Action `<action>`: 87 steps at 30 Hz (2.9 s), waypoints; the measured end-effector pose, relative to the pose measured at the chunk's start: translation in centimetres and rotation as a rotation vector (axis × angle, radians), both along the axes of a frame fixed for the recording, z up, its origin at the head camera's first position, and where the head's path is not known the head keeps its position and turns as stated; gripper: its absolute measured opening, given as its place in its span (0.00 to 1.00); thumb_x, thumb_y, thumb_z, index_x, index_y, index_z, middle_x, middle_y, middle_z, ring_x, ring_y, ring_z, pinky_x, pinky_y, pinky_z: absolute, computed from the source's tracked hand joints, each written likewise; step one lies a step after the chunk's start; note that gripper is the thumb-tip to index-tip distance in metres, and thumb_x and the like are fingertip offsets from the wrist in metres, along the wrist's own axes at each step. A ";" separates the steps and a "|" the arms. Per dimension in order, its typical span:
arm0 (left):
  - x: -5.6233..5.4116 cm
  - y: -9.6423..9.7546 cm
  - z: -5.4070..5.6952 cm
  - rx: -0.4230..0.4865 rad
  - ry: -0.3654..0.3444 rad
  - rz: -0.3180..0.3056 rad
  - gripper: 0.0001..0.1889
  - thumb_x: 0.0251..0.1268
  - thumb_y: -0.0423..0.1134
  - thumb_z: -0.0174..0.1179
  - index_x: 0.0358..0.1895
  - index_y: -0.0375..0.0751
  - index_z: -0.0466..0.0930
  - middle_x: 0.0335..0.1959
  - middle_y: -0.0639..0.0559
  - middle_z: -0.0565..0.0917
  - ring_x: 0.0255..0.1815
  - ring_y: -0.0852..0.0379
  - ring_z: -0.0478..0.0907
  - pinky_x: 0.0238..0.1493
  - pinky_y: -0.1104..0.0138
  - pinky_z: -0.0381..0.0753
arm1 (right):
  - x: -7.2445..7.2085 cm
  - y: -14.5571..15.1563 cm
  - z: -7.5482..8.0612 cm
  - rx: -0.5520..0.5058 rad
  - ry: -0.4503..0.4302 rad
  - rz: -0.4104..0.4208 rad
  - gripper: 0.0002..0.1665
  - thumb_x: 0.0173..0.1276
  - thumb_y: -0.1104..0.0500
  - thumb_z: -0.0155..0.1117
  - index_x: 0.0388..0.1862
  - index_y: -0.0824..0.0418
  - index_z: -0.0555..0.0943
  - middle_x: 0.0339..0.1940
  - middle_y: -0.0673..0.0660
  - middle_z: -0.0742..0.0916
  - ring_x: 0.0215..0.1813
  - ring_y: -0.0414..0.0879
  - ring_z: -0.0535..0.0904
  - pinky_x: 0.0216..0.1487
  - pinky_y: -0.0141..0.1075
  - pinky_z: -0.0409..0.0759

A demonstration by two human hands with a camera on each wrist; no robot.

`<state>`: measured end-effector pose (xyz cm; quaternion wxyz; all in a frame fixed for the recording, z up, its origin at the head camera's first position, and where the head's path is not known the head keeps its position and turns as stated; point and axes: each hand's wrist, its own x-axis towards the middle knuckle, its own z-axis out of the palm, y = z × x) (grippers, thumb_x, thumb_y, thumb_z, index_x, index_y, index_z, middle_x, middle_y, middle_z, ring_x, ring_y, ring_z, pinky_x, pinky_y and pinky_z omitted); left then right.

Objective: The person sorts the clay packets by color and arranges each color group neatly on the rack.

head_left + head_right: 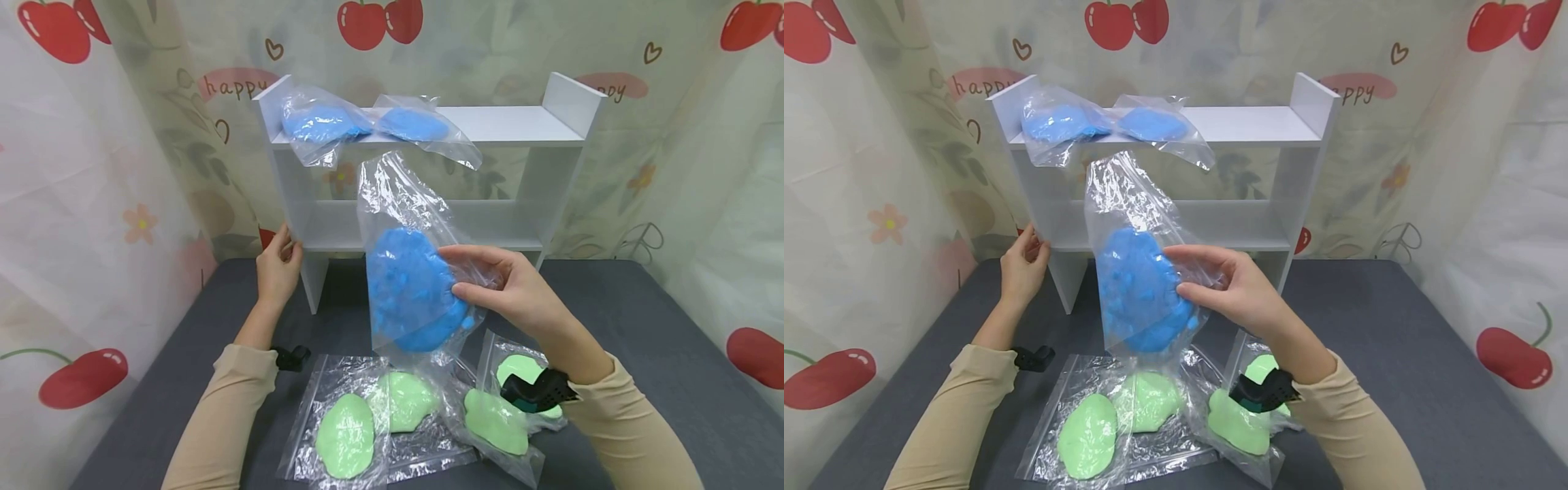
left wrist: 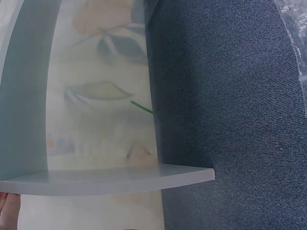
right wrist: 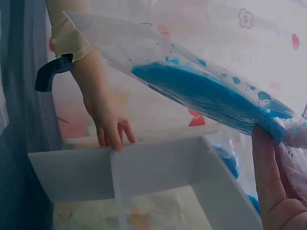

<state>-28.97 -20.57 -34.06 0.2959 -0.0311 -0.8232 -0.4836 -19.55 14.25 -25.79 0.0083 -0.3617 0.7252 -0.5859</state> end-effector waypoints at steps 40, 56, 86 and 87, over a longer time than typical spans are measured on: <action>-0.1 0.0 -0.1 0.004 0.014 -0.004 0.26 0.68 0.32 0.51 0.69 0.40 0.62 0.60 0.33 0.74 0.55 0.40 0.78 0.52 0.53 0.80 | -3.7 2.1 8.9 -0.683 -0.099 -0.001 0.22 0.63 0.76 0.55 0.55 0.66 0.77 0.54 0.58 0.74 0.50 0.47 0.76 0.44 0.30 0.84; -0.1 0.0 -0.1 0.006 -0.021 0.003 0.27 0.68 0.33 0.51 0.70 0.41 0.60 0.61 0.33 0.73 0.55 0.40 0.78 0.52 0.53 0.80 | -6.1 3.7 11.9 -0.921 -0.156 -0.108 0.21 0.60 0.78 0.57 0.53 0.68 0.76 0.51 0.58 0.76 0.44 0.48 0.78 0.40 0.34 0.85; -0.1 0.1 0.0 -0.005 -0.010 0.012 0.27 0.68 0.33 0.51 0.70 0.42 0.60 0.61 0.34 0.74 0.54 0.40 0.79 0.49 0.52 0.81 | -11.7 3.1 12.6 -0.835 -0.390 -0.469 0.20 0.59 0.76 0.60 0.49 0.64 0.80 0.54 0.53 0.75 0.46 0.43 0.76 0.32 0.27 0.83; -0.1 0.1 0.0 -0.006 -0.009 0.013 0.27 0.68 0.33 0.51 0.70 0.42 0.60 0.61 0.34 0.74 0.54 0.40 0.79 0.50 0.52 0.81 | -11.7 3.1 12.5 -0.810 -0.385 -0.487 0.20 0.59 0.76 0.60 0.50 0.64 0.79 0.56 0.52 0.74 0.47 0.42 0.76 0.33 0.27 0.83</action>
